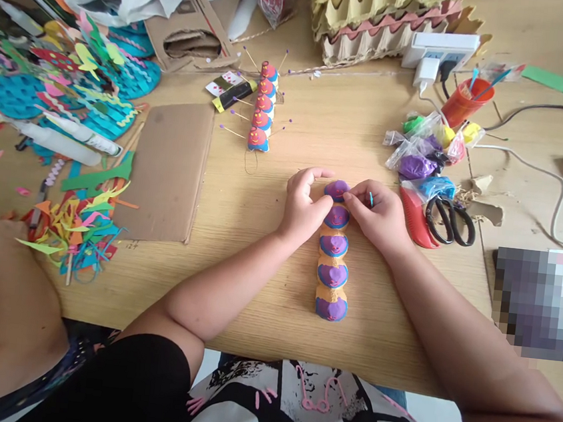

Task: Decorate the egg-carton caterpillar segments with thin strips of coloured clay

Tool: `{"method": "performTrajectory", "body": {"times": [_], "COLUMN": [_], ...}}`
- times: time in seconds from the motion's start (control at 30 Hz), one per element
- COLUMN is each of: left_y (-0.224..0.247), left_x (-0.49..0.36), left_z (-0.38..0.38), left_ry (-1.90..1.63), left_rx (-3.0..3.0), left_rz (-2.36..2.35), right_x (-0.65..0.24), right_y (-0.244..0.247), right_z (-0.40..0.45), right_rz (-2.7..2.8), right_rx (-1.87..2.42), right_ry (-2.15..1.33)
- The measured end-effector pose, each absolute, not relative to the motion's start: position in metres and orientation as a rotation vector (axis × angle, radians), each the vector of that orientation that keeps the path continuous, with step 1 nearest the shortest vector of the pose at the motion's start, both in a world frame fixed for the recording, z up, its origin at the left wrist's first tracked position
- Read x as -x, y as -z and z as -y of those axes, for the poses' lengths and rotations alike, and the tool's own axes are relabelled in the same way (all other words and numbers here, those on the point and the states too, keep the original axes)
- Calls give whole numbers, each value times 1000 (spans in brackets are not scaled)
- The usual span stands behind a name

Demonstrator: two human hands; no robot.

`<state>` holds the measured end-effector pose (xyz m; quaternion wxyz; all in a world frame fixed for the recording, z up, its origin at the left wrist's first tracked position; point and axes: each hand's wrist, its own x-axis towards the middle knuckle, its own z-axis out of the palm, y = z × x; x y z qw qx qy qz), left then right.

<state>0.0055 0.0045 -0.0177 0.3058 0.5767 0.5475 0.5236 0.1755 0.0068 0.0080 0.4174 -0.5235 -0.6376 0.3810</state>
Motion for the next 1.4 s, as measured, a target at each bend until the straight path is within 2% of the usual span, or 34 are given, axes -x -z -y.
{"method": "performTrajectory", "body": {"times": [1.4], "left_y": [14], "left_x": [-5], "left_z": [-5], "left_ry": [-1328], "left_rx": [-1572], "left_rz": [-1489], "right_x": [-175], "right_y": [-11], "right_z": [-7], "right_rz": [1663], "right_rx": [1383], "right_ry": [-943]}}
